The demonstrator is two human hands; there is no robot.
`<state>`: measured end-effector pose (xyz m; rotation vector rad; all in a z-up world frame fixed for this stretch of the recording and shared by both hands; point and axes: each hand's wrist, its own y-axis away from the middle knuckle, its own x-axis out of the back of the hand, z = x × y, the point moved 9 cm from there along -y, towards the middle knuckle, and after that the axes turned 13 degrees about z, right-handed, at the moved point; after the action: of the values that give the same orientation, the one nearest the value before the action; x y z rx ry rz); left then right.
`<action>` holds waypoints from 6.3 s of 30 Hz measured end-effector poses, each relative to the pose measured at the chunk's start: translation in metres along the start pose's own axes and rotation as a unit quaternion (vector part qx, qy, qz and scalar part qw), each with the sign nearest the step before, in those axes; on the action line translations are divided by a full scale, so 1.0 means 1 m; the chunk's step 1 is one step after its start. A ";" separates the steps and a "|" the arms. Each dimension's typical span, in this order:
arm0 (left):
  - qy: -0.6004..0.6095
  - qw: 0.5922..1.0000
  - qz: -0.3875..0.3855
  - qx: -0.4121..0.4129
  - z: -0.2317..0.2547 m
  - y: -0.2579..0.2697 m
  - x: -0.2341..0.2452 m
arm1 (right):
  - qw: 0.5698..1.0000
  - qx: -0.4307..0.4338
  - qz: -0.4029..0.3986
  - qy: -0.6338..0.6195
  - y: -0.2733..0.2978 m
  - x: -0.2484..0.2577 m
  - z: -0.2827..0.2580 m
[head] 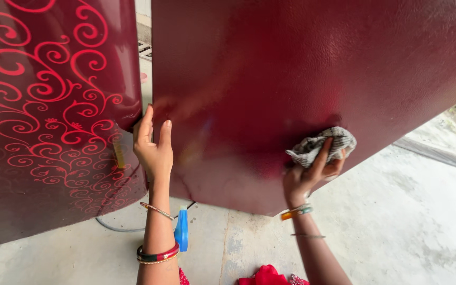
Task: The person wipes the top and side of a maroon refrigerator using a cloth and a spray bottle. They repeatedly spray cleaner and wipe the exterior surfaces, focusing on the top and side panels.
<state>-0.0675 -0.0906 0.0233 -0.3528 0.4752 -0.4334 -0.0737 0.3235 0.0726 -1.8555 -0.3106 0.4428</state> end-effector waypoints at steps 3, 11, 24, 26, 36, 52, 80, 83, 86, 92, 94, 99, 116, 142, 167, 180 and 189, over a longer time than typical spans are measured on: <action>0.086 0.996 -0.014 0.036 -0.012 -0.003 0.001 | 0.999 0.004 0.013 -0.049 0.006 -0.016 -0.045; 0.080 0.990 -0.070 0.097 -0.014 -0.010 0.013 | 0.929 0.251 -0.244 -0.121 0.065 -0.099 -0.188; 0.111 0.979 -0.111 0.129 -0.014 -0.015 0.012 | 0.701 0.483 -0.503 -0.151 0.239 -0.080 -0.148; 0.099 0.980 -0.112 0.128 -0.013 -0.016 0.012 | 0.704 0.485 -0.501 -0.138 0.234 -0.064 -0.119; 0.124 0.981 -0.084 0.121 -0.015 -0.016 0.012 | 0.941 0.302 -0.139 -0.065 0.060 -0.053 -0.085; 0.150 0.974 -0.093 0.142 -0.029 -0.020 0.009 | 0.690 0.498 -0.505 -0.144 0.269 -0.056 -0.077; 0.112 0.978 -0.146 0.099 -0.015 -0.020 0.017 | 0.622 0.375 -0.632 -0.272 0.447 -0.070 -0.047; 0.132 0.975 -0.153 0.093 -0.016 -0.022 0.015 | 0.577 0.488 -0.641 -0.131 0.434 -0.034 0.022; 0.152 0.971 -0.152 0.101 -0.018 -0.021 0.013 | 0.541 0.516 -0.659 -0.083 0.390 0.006 0.086; 0.159 0.971 -0.133 0.116 -0.022 -0.021 0.011 | 0.578 0.491 -0.649 -0.059 0.327 0.011 0.105; 0.152 0.973 -0.122 0.122 -0.023 -0.021 0.012 | 0.573 0.494 -0.651 -0.055 0.338 -0.008 0.080; 0.103 0.982 -0.115 0.106 -0.017 -0.023 0.018 | 0.617 0.514 -0.581 -0.134 0.396 -0.059 -0.027; 0.094 0.993 -0.063 0.026 -0.023 -0.022 0.015 | 0.676 0.471 -0.522 -0.219 0.400 -0.061 -0.048; -0.134 0.976 -0.064 -0.161 0.108 0.068 -0.040 | 0.883 0.423 -0.140 -0.147 0.018 0.013 0.023; -0.128 0.874 -0.209 -0.419 0.232 0.297 -0.240 | 0.951 0.163 -0.083 -0.250 -0.154 0.040 0.095; -0.174 0.887 -0.242 -0.353 0.049 0.379 -0.181 | 0.947 0.169 -0.066 -0.265 0.076 0.048 0.182; -0.165 0.947 -0.194 0.194 -0.123 0.430 -0.066 | 0.842 0.193 -0.448 -0.230 0.167 0.058 0.162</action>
<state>-0.0475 0.2792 -0.2361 -0.1295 -0.0182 -0.8208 -0.0955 0.4326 -0.1401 -1.0148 -1.2539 0.2487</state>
